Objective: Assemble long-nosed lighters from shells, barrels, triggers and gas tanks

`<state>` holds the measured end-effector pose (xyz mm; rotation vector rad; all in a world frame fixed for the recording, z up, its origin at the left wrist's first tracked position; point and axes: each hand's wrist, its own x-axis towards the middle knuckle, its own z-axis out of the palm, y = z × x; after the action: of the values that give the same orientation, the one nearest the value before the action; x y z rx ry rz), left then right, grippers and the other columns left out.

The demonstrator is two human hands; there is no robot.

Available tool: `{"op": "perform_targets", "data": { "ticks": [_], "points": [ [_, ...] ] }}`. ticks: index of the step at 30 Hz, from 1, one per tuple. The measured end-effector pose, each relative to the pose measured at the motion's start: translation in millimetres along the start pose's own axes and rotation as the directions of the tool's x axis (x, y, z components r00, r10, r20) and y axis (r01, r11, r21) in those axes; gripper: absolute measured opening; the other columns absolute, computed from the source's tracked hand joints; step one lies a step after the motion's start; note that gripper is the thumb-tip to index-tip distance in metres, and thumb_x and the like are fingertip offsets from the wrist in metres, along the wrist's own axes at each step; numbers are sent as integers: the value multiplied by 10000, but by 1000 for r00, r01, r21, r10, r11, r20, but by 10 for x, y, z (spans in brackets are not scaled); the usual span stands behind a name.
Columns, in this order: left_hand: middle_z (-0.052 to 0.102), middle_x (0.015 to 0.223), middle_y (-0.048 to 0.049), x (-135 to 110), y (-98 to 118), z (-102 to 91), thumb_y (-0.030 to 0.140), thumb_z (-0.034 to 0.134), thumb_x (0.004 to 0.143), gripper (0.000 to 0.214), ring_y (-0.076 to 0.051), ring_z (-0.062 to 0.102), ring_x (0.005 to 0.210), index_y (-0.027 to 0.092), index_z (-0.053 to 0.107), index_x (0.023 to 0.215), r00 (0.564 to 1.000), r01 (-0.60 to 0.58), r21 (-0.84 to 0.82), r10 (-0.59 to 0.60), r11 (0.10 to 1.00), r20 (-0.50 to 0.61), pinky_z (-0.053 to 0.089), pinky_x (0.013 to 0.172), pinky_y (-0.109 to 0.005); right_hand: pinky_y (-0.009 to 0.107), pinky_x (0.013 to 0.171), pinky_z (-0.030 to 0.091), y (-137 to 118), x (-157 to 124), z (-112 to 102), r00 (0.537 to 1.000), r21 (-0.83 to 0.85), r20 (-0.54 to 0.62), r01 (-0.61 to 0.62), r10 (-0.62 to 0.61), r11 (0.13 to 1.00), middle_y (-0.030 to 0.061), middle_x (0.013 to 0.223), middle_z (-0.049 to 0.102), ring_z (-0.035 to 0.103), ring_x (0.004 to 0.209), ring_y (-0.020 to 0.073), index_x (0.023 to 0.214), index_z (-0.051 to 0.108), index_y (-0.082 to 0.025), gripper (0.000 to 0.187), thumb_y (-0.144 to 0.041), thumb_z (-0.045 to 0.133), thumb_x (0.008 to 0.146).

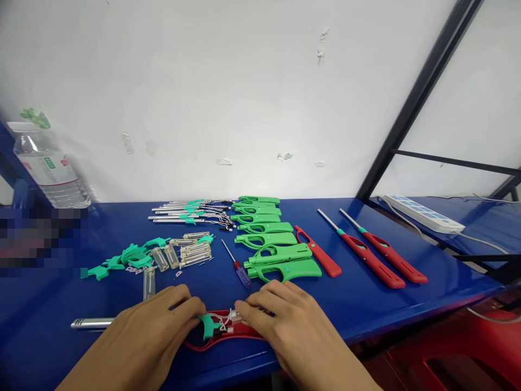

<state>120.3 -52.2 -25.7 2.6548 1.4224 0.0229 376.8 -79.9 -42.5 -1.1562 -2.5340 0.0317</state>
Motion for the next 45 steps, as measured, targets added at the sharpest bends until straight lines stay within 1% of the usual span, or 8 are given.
{"op": "perform_targets", "data": {
  "ticks": [8,11,15,19,24,30,35,45],
  "points": [
    [694,1032,-52,19,-12,23,-81,367,867,508,-257,684,885,246,721,1028,999,-18,-9,17,1000,-29,538,779,-369,363,818,541,-63,24,23,998,-59,-58,28,-31,998,29,1127,790,706,956,245,1364,672,-239,427,-83,712,968],
    [691,1032,-52,12,-14,32,-90,362,845,517,-259,684,893,245,717,1016,999,-16,-14,15,1000,-31,533,772,-372,352,813,558,-84,30,21,999,-40,-46,2,-4,999,32,1126,786,716,944,242,1354,692,-244,396,-110,703,982],
    [691,1023,-46,0,-23,35,-96,358,830,538,-261,689,909,252,719,1025,999,-15,-24,14,1000,-30,531,772,-374,349,810,580,-103,40,-6,998,9,-39,-39,39,999,43,1140,777,732,926,232,1308,719,-272,312,-147,580,1058],
    [698,1043,-46,-2,-20,24,-89,362,848,532,-263,694,923,256,721,1035,1000,-17,-23,16,1000,-27,533,780,-374,354,863,593,-150,51,-77,994,59,8,-110,109,992,49,1179,758,732,971,225,1322,718,-292,342,-168,488,1101],
    [705,1043,-46,-9,-1,11,-83,370,866,533,-260,696,918,264,720,1068,1000,-8,-11,8,1000,-3,541,807,-381,359,884,591,-178,32,-123,989,85,62,-143,138,986,43,1208,727,722,1010,221,1345,706,-311,338,-196,488,1114],
    [709,1103,-52,16,25,-41,-92,377,859,549,-281,706,985,261,716,1109,1000,8,-9,-8,1000,21,562,855,-418,401,955,561,-168,21,-110,992,85,18,-126,125,988,24,1242,726,701,1089,230,1493,593,-357,391,-257,522,1122],
    [704,1101,-51,29,38,-89,-102,390,859,541,-274,711,981,252,727,1092,997,12,-3,-12,1000,78,568,859,-414,349,931,541,-173,51,-148,997,164,42,-63,57,984,-5,1220,734,688,1055,201,1412,675,-391,420,-149,546,1093],
    [707,1097,-60,23,19,-47,-102,372,889,528,-250,696,1002,231,754,1038,1000,-6,-50,7,999,11,562,868,-366,314,883,537,-162,102,-169,999,226,2,-37,38,973,4,1169,774,704,1009,196,1317,753,-354,407,-94,567,1065]
  ]
}}
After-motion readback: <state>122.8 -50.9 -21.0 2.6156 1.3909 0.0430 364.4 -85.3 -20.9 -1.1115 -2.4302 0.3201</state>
